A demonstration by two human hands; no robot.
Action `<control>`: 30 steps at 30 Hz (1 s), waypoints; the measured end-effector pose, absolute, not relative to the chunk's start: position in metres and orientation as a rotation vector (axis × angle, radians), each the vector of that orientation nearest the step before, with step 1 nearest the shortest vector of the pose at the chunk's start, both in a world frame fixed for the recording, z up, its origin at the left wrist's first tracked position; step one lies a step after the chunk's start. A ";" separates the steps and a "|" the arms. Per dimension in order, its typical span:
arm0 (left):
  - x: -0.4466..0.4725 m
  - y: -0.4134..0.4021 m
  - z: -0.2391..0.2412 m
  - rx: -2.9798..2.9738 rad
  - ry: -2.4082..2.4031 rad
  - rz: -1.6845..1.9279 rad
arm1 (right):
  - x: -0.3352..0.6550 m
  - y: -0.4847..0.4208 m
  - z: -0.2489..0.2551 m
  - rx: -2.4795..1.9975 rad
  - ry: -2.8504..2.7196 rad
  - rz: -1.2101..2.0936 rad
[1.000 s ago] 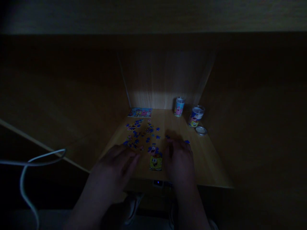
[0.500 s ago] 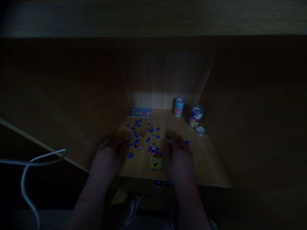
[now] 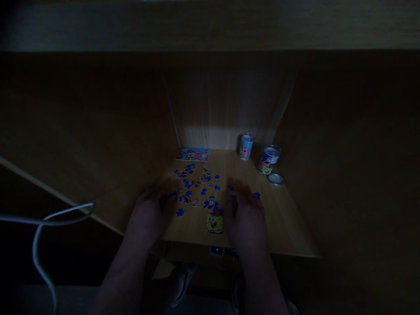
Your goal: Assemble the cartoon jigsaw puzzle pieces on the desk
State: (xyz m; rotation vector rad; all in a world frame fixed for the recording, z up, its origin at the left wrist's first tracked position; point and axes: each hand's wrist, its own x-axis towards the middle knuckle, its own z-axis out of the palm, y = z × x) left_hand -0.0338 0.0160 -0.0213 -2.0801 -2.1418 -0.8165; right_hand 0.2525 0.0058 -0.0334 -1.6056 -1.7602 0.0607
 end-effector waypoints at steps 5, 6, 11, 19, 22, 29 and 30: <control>-0.032 0.015 -0.021 -2.097 -2.101 -0.799 | 0.253 0.006 -0.035 -1.594 -1.766 0.069; -0.032 0.016 -0.021 -2.105 -2.095 -0.802 | 0.253 0.006 -0.035 -1.596 -1.767 0.069; -0.035 0.019 -0.024 -2.114 -2.102 -0.800 | 0.254 0.007 -0.036 -1.609 -1.767 0.079; -0.035 0.019 -0.019 -2.128 -2.165 -0.877 | 0.254 0.007 -0.037 -1.613 -1.768 0.084; -0.033 0.017 -0.014 -2.154 -2.189 -0.898 | 0.253 0.006 -0.035 -1.629 -1.777 0.079; -0.033 0.014 -0.014 -2.155 -2.176 -1.052 | 0.252 0.005 -0.032 -1.605 -1.772 0.080; -0.032 0.013 -0.014 -2.138 -2.151 -1.087 | 0.252 0.005 -0.032 -1.599 -1.773 0.087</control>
